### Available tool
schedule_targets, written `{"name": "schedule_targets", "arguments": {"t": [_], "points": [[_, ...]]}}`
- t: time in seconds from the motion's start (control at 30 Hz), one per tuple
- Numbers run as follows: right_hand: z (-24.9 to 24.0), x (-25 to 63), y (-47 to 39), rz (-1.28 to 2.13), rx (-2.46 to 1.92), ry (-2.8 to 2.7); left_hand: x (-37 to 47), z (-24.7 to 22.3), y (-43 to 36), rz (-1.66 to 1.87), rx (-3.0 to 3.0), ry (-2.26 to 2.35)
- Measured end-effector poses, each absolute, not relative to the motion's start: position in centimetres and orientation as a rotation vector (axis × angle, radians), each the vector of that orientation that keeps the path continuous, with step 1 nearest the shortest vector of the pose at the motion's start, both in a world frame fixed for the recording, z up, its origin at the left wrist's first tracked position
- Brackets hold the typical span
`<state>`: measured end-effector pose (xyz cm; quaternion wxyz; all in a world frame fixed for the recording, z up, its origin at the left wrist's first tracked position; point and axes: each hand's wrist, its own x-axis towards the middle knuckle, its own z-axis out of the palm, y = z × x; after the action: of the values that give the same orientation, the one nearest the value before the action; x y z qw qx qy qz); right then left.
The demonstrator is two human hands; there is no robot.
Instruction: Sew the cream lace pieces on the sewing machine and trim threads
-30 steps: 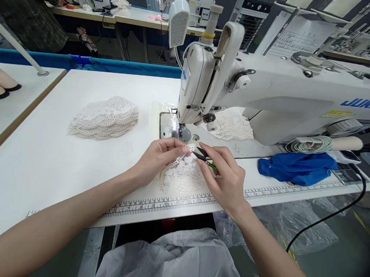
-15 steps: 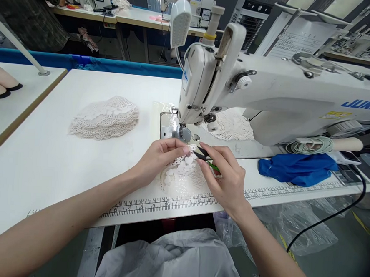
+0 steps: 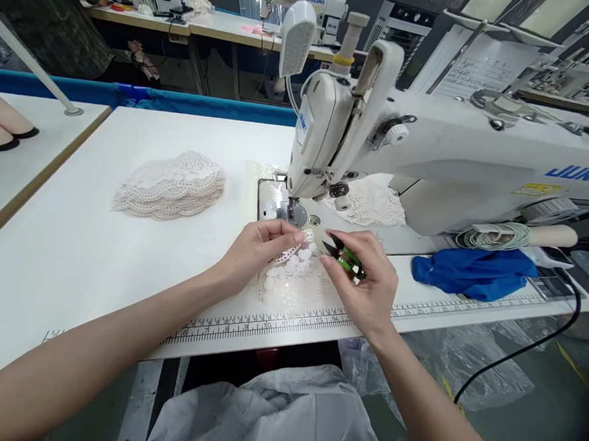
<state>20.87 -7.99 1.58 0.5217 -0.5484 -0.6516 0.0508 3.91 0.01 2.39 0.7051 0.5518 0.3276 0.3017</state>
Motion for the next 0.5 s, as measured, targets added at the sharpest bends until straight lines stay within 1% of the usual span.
{"name": "schedule_targets", "arguments": {"t": [0.3,0.5], "points": [[0.8,19.9,-7.3,-0.125,-1.220,-1.669,4.0,2.2,0.0,0.619,1.209,0.700],[0.5,20.5,-7.1,-0.329,-1.253,-1.721,4.0,1.8,0.1,0.550,1.215,0.679]]}}
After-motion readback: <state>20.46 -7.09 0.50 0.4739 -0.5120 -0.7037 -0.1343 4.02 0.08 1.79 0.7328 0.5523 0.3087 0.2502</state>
